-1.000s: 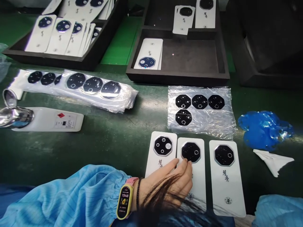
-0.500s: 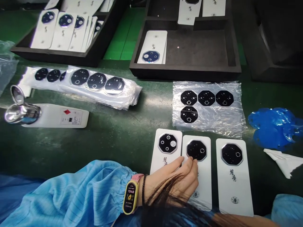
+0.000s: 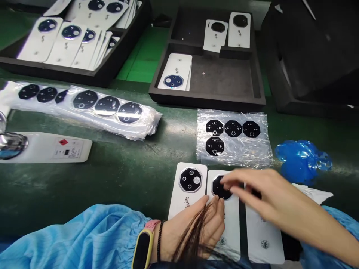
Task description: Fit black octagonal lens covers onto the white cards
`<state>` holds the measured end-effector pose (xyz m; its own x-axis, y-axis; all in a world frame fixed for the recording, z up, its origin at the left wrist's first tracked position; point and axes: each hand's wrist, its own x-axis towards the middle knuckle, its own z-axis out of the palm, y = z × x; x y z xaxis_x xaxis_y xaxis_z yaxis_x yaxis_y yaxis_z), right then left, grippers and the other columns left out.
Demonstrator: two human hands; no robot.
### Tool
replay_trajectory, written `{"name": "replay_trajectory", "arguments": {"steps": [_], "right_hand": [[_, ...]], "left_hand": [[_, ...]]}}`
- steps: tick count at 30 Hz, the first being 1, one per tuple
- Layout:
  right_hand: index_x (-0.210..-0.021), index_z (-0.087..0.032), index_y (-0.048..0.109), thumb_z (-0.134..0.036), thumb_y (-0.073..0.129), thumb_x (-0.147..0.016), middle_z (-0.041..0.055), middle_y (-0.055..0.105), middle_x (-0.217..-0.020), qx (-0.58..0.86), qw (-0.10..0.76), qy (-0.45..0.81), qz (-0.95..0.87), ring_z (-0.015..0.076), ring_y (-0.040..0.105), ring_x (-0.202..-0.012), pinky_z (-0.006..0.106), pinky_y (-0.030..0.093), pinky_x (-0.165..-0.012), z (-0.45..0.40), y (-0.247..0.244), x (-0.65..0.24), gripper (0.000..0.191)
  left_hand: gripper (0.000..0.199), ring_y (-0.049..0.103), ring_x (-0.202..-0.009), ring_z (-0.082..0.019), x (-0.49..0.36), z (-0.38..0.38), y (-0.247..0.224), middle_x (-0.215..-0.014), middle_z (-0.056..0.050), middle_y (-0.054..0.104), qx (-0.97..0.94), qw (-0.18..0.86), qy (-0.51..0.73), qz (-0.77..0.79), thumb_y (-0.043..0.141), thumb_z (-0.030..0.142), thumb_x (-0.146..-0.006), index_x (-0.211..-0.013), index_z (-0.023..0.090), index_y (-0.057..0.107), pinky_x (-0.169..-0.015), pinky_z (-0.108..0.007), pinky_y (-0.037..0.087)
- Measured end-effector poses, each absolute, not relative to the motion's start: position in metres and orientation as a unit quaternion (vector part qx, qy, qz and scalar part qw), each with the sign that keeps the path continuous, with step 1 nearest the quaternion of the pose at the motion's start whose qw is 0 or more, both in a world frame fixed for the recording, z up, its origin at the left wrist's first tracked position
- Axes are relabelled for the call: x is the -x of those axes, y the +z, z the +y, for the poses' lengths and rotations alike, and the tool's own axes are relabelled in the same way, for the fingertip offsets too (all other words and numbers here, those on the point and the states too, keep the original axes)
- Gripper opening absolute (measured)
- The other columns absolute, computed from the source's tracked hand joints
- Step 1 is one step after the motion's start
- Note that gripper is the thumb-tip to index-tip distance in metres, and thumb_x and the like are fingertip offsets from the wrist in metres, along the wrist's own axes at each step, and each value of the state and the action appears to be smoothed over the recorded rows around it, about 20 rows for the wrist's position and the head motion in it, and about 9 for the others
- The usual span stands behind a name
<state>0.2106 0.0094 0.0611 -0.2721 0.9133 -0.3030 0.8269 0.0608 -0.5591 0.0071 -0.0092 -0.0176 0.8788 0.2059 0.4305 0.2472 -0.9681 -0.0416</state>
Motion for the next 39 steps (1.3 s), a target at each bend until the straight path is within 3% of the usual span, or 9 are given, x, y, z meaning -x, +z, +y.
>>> {"name": "replay_trajectory", "arguments": {"steps": [4, 10, 15, 20, 25, 30, 39], "right_hand": [[-0.097, -0.023, 0.061, -0.025, 0.037, -0.091, 0.0026, 0.067, -0.101, 0.619, 0.119, 0.277, -0.725, 0.0191, 0.063, -0.093, 0.033, 0.053, -0.078, 0.019, 0.044, -0.220, 0.025], [-0.095, -0.024, 0.059, -0.028, 0.037, -0.092, 0.0044, 0.066, -0.092, 0.612, 0.122, 0.256, -0.738, 0.0198, 0.063, -0.086, 0.031, 0.055, -0.069, 0.008, 0.037, -0.219, 0.022], [-0.093, -0.023, 0.058, -0.027, 0.034, -0.092, 0.0047, 0.066, -0.090, 0.614, 0.108, 0.242, -0.743, 0.0201, 0.064, -0.083, 0.031, 0.055, -0.064, 0.004, 0.038, -0.216, 0.025], [-0.094, -0.024, 0.059, -0.030, 0.037, -0.091, 0.0053, 0.065, -0.094, 0.622, 0.095, 0.284, -0.723, 0.0222, 0.063, -0.090, 0.034, 0.055, -0.071, 0.007, 0.038, -0.214, 0.023], [-0.088, -0.025, 0.059, -0.027, 0.039, -0.087, 0.0028, 0.063, -0.082, 0.617, 0.093, 0.346, -0.700, 0.0181, 0.064, -0.075, 0.028, 0.055, -0.061, 0.012, 0.043, -0.211, 0.021], [-0.092, -0.024, 0.060, -0.032, 0.038, -0.088, 0.0055, 0.065, -0.089, 0.640, 0.125, 0.267, -0.709, 0.0209, 0.063, -0.081, 0.032, 0.054, -0.067, 0.010, 0.040, -0.215, 0.024], [-0.090, -0.023, 0.060, -0.031, 0.034, -0.089, 0.0058, 0.066, -0.090, 0.639, 0.061, 0.266, -0.719, 0.0225, 0.062, -0.087, 0.041, 0.052, -0.076, 0.007, 0.036, -0.217, 0.028]], "left_hand": [[0.021, 0.057, -0.099, -0.025, -0.007, -0.006, -0.014, -0.104, -0.010, 0.065, 0.971, 0.071, -0.205, -0.095, 0.067, 0.019, -0.072, -0.090, 0.009, 0.065, -0.088, -0.035, 0.046], [0.012, 0.056, -0.103, -0.023, -0.007, -0.003, -0.009, -0.106, -0.007, 0.065, 0.979, 0.053, -0.172, -0.091, 0.062, 0.014, -0.081, -0.092, 0.012, 0.064, -0.086, -0.031, 0.046], [0.014, 0.057, -0.099, -0.023, -0.007, -0.004, -0.012, -0.103, -0.008, 0.065, 0.979, 0.059, -0.173, -0.089, 0.063, 0.014, -0.079, -0.093, 0.012, 0.063, -0.083, -0.032, 0.046], [0.016, 0.055, -0.101, -0.024, -0.005, -0.006, -0.012, -0.103, -0.008, 0.065, 0.979, 0.045, -0.171, -0.102, 0.059, 0.013, -0.079, -0.094, 0.012, 0.063, -0.082, -0.034, 0.046], [0.019, 0.055, -0.097, -0.024, -0.007, -0.004, -0.010, -0.103, -0.011, 0.062, 0.983, 0.037, -0.153, -0.090, 0.053, 0.018, -0.083, -0.097, 0.011, 0.064, -0.078, -0.035, 0.045], [0.021, 0.053, -0.084, -0.021, -0.006, -0.003, -0.008, -0.088, -0.008, 0.058, 0.985, 0.044, -0.151, -0.074, 0.057, 0.019, -0.081, -0.098, 0.010, 0.065, -0.074, -0.035, 0.044], [0.026, 0.050, -0.082, -0.022, -0.005, -0.005, -0.007, -0.083, -0.007, 0.055, 0.987, 0.067, -0.128, -0.064, 0.056, 0.021, -0.082, -0.104, 0.008, 0.063, -0.074, -0.037, 0.041]]}}
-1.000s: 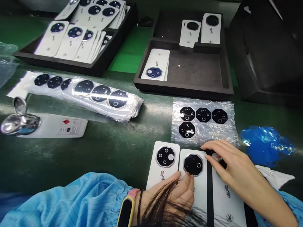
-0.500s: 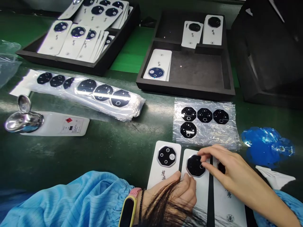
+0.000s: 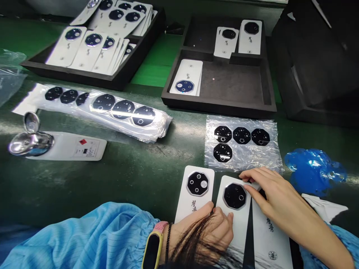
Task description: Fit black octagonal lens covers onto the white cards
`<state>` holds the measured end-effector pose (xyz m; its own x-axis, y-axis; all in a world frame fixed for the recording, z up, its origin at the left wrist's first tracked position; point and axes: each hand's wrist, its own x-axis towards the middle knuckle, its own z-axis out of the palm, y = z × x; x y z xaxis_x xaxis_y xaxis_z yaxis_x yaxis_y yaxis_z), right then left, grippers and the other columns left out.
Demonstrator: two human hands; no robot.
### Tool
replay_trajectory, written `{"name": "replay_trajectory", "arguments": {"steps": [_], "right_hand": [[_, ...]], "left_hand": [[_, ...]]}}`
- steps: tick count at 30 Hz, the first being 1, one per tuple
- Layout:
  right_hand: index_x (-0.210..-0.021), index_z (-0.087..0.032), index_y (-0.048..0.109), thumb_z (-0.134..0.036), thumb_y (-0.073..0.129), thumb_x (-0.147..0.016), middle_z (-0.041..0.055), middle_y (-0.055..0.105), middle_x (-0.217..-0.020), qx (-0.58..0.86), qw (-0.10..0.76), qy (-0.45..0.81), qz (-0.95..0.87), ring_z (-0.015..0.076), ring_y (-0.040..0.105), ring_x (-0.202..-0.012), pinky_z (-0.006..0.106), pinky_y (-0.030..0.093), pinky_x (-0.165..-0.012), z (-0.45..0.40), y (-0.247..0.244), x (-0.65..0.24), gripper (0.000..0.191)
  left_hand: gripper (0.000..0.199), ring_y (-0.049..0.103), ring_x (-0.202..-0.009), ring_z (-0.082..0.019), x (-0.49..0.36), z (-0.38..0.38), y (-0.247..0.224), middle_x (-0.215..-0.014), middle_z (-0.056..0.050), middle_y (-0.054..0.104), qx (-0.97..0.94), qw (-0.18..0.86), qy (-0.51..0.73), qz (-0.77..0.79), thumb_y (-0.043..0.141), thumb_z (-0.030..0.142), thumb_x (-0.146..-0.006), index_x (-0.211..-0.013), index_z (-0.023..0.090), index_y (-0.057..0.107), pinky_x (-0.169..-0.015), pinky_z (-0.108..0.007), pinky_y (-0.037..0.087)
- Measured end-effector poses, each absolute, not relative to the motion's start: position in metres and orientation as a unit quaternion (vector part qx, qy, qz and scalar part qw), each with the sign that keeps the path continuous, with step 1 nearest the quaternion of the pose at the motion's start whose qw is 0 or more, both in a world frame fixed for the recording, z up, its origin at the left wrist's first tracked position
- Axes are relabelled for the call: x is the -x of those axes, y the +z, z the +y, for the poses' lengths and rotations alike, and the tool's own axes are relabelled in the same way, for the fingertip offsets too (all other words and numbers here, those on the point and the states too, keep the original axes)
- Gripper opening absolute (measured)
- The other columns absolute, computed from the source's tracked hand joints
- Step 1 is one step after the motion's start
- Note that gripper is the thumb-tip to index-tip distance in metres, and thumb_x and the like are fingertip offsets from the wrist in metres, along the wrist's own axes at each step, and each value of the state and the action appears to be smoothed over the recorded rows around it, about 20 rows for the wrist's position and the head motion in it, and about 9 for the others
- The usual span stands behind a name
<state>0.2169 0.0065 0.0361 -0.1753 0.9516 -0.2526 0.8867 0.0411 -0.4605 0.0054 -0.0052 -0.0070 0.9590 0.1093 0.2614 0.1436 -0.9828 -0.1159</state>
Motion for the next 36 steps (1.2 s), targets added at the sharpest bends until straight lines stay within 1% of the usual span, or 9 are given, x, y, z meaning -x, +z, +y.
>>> {"name": "replay_trajectory", "arguments": {"steps": [6, 10, 13, 16, 20, 25, 30, 32, 36], "right_hand": [[-0.083, -0.025, 0.057, -0.032, 0.030, -0.091, 0.0045, 0.062, -0.086, 0.629, 0.058, 0.357, -0.688, 0.0203, 0.062, -0.081, 0.034, 0.053, -0.067, 0.012, 0.044, -0.216, 0.030], [-0.089, -0.029, 0.058, -0.037, 0.038, -0.090, -0.0003, 0.064, -0.093, 0.582, 0.071, 0.440, -0.680, 0.0183, 0.063, -0.084, 0.027, 0.054, -0.068, 0.013, 0.055, -0.221, 0.021], [-0.091, -0.035, 0.059, -0.035, 0.046, -0.088, -0.0069, 0.067, -0.090, 0.566, 0.086, 0.455, -0.682, 0.0145, 0.063, -0.074, 0.023, 0.054, -0.065, 0.011, 0.063, -0.223, 0.014], [-0.092, -0.038, 0.061, -0.033, 0.048, -0.088, -0.0094, 0.068, -0.086, 0.555, 0.104, 0.473, -0.676, 0.0129, 0.062, -0.067, 0.021, 0.052, -0.060, 0.009, 0.069, -0.221, 0.015], [-0.098, -0.040, 0.064, -0.032, 0.048, -0.089, -0.0080, 0.069, -0.092, 0.547, 0.112, 0.497, -0.664, 0.0152, 0.064, -0.073, 0.024, 0.052, -0.059, 0.009, 0.072, -0.218, 0.020], [-0.099, -0.044, 0.064, -0.030, 0.048, -0.089, -0.0115, 0.069, -0.080, 0.536, 0.127, 0.510, -0.661, 0.0133, 0.061, -0.061, 0.024, 0.051, -0.060, 0.009, 0.071, -0.218, 0.024], [-0.097, -0.046, 0.064, -0.028, 0.049, -0.089, -0.0142, 0.068, -0.076, 0.538, 0.169, 0.460, -0.686, 0.0107, 0.060, -0.059, 0.021, 0.049, -0.055, 0.006, 0.069, -0.218, 0.025], [-0.095, -0.044, 0.065, -0.027, 0.050, -0.088, -0.0139, 0.067, -0.072, 0.532, 0.177, 0.467, -0.683, 0.0093, 0.058, -0.055, 0.019, 0.046, -0.050, 0.006, 0.068, -0.217, 0.023], [-0.084, -0.033, 0.065, -0.025, 0.050, -0.087, -0.0103, 0.065, -0.067, 0.526, 0.171, 0.495, -0.669, 0.0077, 0.056, -0.051, 0.018, 0.044, -0.049, 0.008, 0.067, -0.217, 0.017]], "left_hand": [[0.024, 0.051, -0.085, -0.021, -0.005, -0.003, -0.007, -0.084, -0.007, 0.056, 0.982, 0.046, -0.162, -0.088, 0.055, 0.018, -0.084, -0.104, 0.009, 0.064, -0.075, -0.034, 0.044], [0.027, 0.052, -0.084, -0.019, -0.003, -0.002, 0.001, -0.086, -0.006, 0.056, 0.985, 0.065, -0.143, -0.075, 0.053, 0.022, -0.088, -0.109, 0.009, 0.062, -0.076, -0.033, 0.046], [0.033, 0.051, -0.087, -0.019, 0.001, -0.002, 0.005, -0.094, -0.007, 0.060, 0.988, 0.087, -0.106, -0.065, 0.055, 0.032, -0.089, -0.116, 0.013, 0.058, -0.076, -0.032, 0.047], [0.032, 0.052, -0.090, -0.018, 0.002, -0.005, 0.001, -0.096, -0.006, 0.063, 0.984, 0.089, -0.143, -0.063, 0.059, 0.031, -0.087, -0.115, 0.015, 0.060, -0.074, -0.030, 0.048], [0.025, 0.054, -0.078, -0.016, -0.003, -0.006, -0.008, -0.086, -0.003, 0.064, 0.978, 0.098, -0.183, -0.031, 0.065, 0.023, -0.081, -0.105, 0.016, 0.063, -0.063, -0.027, 0.047], [0.018, 0.054, -0.065, -0.013, -0.013, -0.003, -0.005, -0.077, -0.001, 0.063, 0.974, 0.090, -0.205, -0.021, 0.061, 0.019, -0.083, -0.099, 0.013, 0.064, -0.054, -0.024, 0.044], [0.011, 0.050, -0.052, -0.012, -0.019, -0.004, -0.006, -0.064, 0.002, 0.061, 0.956, 0.054, -0.270, -0.104, 0.062, 0.014, -0.078, -0.089, 0.014, 0.064, -0.042, -0.024, 0.038], [0.011, 0.049, -0.051, -0.012, -0.021, -0.005, -0.007, -0.063, 0.003, 0.060, 0.940, 0.050, -0.311, -0.128, 0.061, 0.012, -0.077, -0.087, 0.014, 0.064, -0.040, -0.024, 0.037], [0.008, 0.045, -0.046, -0.010, -0.023, -0.007, -0.009, -0.059, 0.003, 0.060, 0.935, 0.048, -0.325, -0.131, 0.058, 0.010, -0.078, -0.081, 0.014, 0.065, -0.037, -0.024, 0.034]]}}
